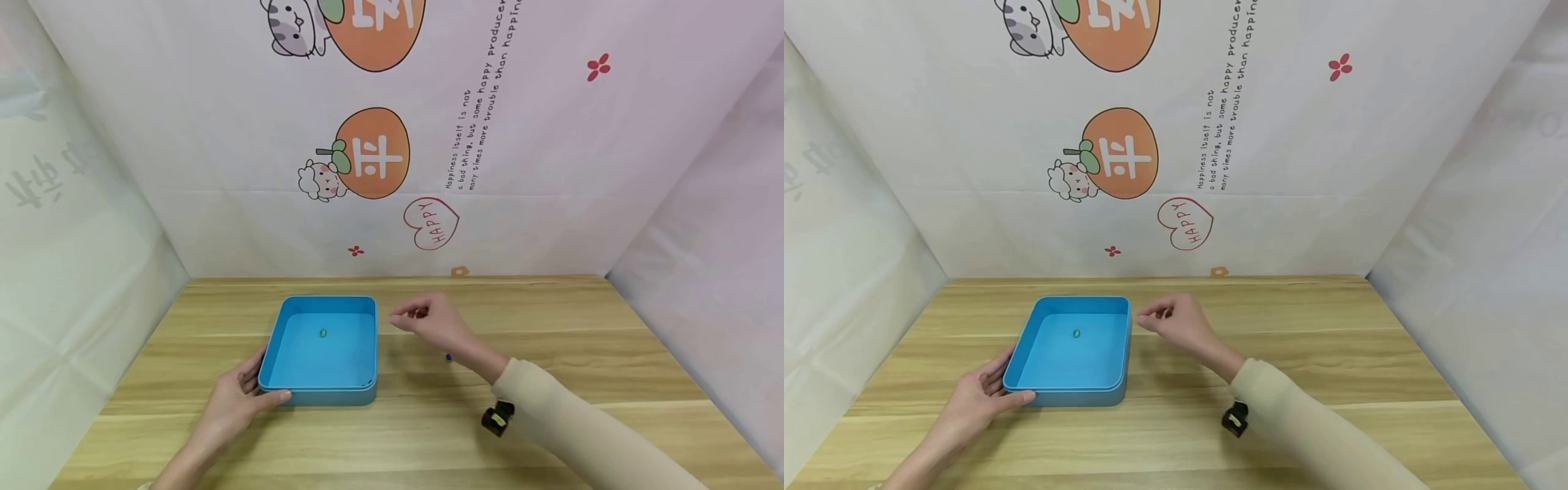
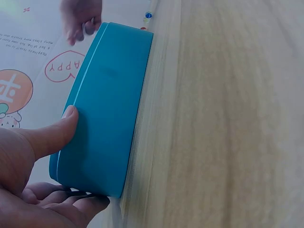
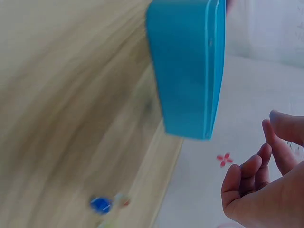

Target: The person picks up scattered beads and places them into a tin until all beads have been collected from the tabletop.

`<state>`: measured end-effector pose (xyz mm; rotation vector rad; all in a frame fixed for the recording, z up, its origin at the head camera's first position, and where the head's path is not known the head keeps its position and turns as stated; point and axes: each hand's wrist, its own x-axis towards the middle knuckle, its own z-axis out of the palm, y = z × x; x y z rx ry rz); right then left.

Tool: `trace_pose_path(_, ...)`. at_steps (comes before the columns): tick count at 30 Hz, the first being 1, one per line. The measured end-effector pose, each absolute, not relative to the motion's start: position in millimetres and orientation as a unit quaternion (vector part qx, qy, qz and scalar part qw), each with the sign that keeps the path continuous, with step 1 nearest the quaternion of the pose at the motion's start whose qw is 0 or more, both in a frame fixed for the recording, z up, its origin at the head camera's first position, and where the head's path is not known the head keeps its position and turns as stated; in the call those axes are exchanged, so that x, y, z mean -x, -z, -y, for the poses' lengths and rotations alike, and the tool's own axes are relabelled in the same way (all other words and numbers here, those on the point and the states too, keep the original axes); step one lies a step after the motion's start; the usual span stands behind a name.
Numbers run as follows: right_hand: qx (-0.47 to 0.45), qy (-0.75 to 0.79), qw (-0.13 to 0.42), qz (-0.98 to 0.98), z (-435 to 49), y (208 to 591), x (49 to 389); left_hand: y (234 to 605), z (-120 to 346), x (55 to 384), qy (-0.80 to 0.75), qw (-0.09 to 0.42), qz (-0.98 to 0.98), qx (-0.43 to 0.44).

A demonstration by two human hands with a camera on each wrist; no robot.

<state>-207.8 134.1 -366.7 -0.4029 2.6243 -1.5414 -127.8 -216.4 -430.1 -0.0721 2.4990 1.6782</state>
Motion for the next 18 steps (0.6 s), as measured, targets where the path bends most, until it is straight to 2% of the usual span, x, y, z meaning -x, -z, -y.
trace_pose_path(8, 0.101, 0.514, 0.017, -0.852, -180, 381, 190, 430, 217, 129, -0.553, 0.062, -0.831, 0.022)
trace_pose_path(18, 0.059, 0.519, 0.032, -0.852, -219, 397, 178, 431, 217, 129, -0.553, 0.066, -0.83, 0.021)
